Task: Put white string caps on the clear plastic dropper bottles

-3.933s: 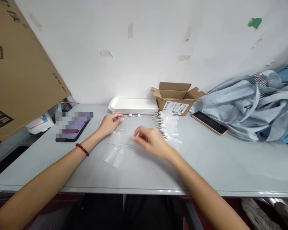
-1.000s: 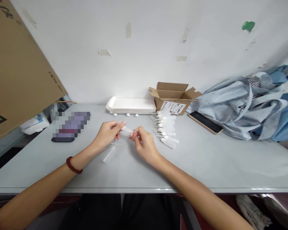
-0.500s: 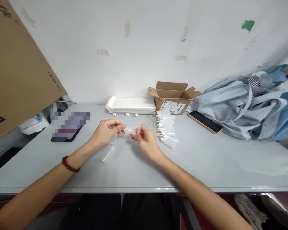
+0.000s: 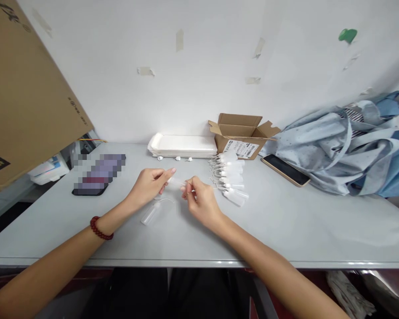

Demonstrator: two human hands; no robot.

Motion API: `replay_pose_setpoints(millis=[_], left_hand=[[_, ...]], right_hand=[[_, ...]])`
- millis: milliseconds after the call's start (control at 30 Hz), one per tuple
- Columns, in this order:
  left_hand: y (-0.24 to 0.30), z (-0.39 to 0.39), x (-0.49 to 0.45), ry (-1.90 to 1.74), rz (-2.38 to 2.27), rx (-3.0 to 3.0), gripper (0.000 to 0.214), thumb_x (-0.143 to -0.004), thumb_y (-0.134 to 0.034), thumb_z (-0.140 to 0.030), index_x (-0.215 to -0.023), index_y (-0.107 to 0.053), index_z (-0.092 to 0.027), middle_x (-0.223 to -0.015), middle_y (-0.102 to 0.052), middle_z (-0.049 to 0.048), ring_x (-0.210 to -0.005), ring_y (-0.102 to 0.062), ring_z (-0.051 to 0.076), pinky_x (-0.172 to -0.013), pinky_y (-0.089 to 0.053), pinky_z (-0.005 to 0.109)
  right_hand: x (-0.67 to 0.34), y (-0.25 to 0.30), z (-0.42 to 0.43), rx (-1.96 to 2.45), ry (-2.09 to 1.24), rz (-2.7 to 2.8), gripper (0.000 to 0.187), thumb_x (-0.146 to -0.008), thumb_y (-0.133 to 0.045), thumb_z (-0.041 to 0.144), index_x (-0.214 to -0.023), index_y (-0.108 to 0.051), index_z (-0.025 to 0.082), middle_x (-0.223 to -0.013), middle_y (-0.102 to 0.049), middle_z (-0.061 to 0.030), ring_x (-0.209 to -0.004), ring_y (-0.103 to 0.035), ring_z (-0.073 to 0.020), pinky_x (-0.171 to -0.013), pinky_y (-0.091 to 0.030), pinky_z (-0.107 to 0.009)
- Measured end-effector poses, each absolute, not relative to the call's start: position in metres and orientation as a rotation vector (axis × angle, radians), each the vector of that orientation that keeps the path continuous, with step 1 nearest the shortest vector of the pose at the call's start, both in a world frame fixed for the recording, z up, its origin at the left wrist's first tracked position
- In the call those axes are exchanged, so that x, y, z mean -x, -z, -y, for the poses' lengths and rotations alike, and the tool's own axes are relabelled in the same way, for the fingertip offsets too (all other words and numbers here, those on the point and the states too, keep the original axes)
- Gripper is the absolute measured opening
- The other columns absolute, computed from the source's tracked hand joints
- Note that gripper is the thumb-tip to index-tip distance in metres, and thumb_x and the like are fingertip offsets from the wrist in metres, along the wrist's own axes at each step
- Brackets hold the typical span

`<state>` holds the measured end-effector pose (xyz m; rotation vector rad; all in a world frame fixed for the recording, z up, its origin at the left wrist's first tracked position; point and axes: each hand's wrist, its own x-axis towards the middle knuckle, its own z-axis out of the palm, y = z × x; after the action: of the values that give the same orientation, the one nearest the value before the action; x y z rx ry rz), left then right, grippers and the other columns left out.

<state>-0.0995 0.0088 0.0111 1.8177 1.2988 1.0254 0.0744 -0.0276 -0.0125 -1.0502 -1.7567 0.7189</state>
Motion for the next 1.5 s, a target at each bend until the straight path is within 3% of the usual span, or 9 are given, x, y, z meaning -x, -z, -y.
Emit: replay_pose_setpoints(millis=[100,267,467,600,700,967,1133,1300,1500], left_hand=[[-0.012,-0.009,0.1,-1.028,-1.283,-1.837,0.048,-0.083,-0.051,-0.053,-0.051,-0.049,-0.016,-0.044,-0.048,-0.0019,-0.047,-0.046,0.011,-0.051,-0.035,0.023],[-0.015,-0.011,0.1,-1.041,-1.092,-1.753,0.029,-0.076,-0.064,-0.044,-0.074,-0.06,-0.016,-0.068,-0.059,0.0009,-0.062,-0.054,0.012,-0.055,-0.043,0.023],[-0.017,-0.016,0.104,-1.049,-0.931,-1.627,0.028,-0.068,-0.073,-0.038,-0.078,-0.062,-0.015,-0.081,-0.06,0.0034,-0.073,-0.056,0.015,-0.055,-0.047,0.023],[-0.019,-0.016,0.107,-0.965,-0.969,-1.58,0.029,-0.078,-0.063,-0.042,-0.085,-0.066,-0.014,-0.077,-0.063,0.0033,-0.062,-0.056,0.011,-0.061,-0.047,0.025],[-0.02,-0.016,0.108,-0.903,-0.994,-1.591,0.032,-0.082,-0.057,-0.044,-0.078,-0.065,-0.013,-0.074,-0.062,0.003,-0.057,-0.055,0.01,-0.06,-0.046,0.024],[-0.014,-0.015,0.105,-0.859,-1.123,-1.809,0.041,-0.086,-0.047,-0.049,-0.061,-0.05,-0.016,-0.057,-0.05,-0.0021,-0.052,-0.05,0.01,-0.051,-0.04,0.022],[-0.014,-0.009,0.102,-0.884,-1.227,-1.916,0.049,-0.089,-0.039,-0.05,-0.052,-0.038,-0.018,-0.046,-0.041,-0.0028,-0.057,-0.056,0.015,-0.053,-0.038,0.023],[-0.018,-0.01,0.103,-0.903,-1.139,-1.86,0.037,-0.084,-0.052,-0.047,-0.064,-0.051,-0.016,-0.056,-0.052,-0.0024,-0.054,-0.052,0.012,-0.054,-0.042,0.024],[-0.015,-0.013,0.102,-1.057,-0.976,-1.737,0.023,-0.074,-0.068,-0.036,-0.08,-0.061,-0.016,-0.082,-0.061,0.0024,-0.074,-0.057,0.014,-0.062,-0.049,0.025]], right_hand=[[-0.075,0.01,0.028,1.061,-0.854,1.684,0.024,-0.088,-0.05,0.033,-0.072,-0.034,0.023,-0.062,-0.059,0.0008,-0.059,-0.061,-0.0144,-0.056,-0.047,-0.027],[-0.078,0.008,0.023,1.001,-1.099,1.513,0.029,-0.087,-0.053,0.04,-0.074,-0.034,0.023,-0.061,-0.059,0.0021,-0.055,-0.06,-0.0145,-0.055,-0.047,-0.028],[-0.08,0.007,0.02,0.946,-1.161,1.474,0.028,-0.087,-0.054,0.039,-0.075,-0.034,0.023,-0.064,-0.059,0.0024,-0.06,-0.061,-0.0148,-0.058,-0.047,-0.029],[-0.08,0.009,0.02,0.958,-1.065,1.518,0.025,-0.089,-0.051,0.036,-0.076,-0.035,0.023,-0.064,-0.059,0.0023,-0.058,-0.059,-0.0143,-0.057,-0.045,-0.028],[-0.08,0.008,0.019,0.991,-0.981,1.571,0.023,-0.09,-0.049,0.033,-0.076,-0.034,0.023,-0.061,-0.058,0.0027,-0.055,-0.056,-0.0134,-0.056,-0.043,-0.027],[-0.082,0.009,0.022,1.054,-0.736,1.787,0.016,-0.09,-0.047,0.024,-0.079,-0.036,0.023,-0.064,-0.057,0.0016,-0.056,-0.054,-0.0122,-0.054,-0.039,-0.023],[-0.081,0.01,0.023,1.056,-0.675,1.834,0.016,-0.091,-0.045,0.025,-0.078,-0.036,0.023,-0.067,-0.057,0.0003,-0.057,-0.054,-0.012,-0.056,-0.04,-0.024],[-0.083,0.007,0.02,1.033,-0.942,1.672,0.018,-0.09,-0.047,0.028,-0.078,-0.035,0.023,-0.058,-0.056,0.0034,-0.058,-0.056,-0.0134,-0.059,-0.042,-0.026],[-0.086,0.005,0.013,0.934,-1.196,1.47,0.022,-0.087,-0.053,0.033,-0.079,-0.035,0.024,-0.056,-0.056,0.0047,-0.067,-0.061,-0.0167,-0.057,-0.044,-0.027]])
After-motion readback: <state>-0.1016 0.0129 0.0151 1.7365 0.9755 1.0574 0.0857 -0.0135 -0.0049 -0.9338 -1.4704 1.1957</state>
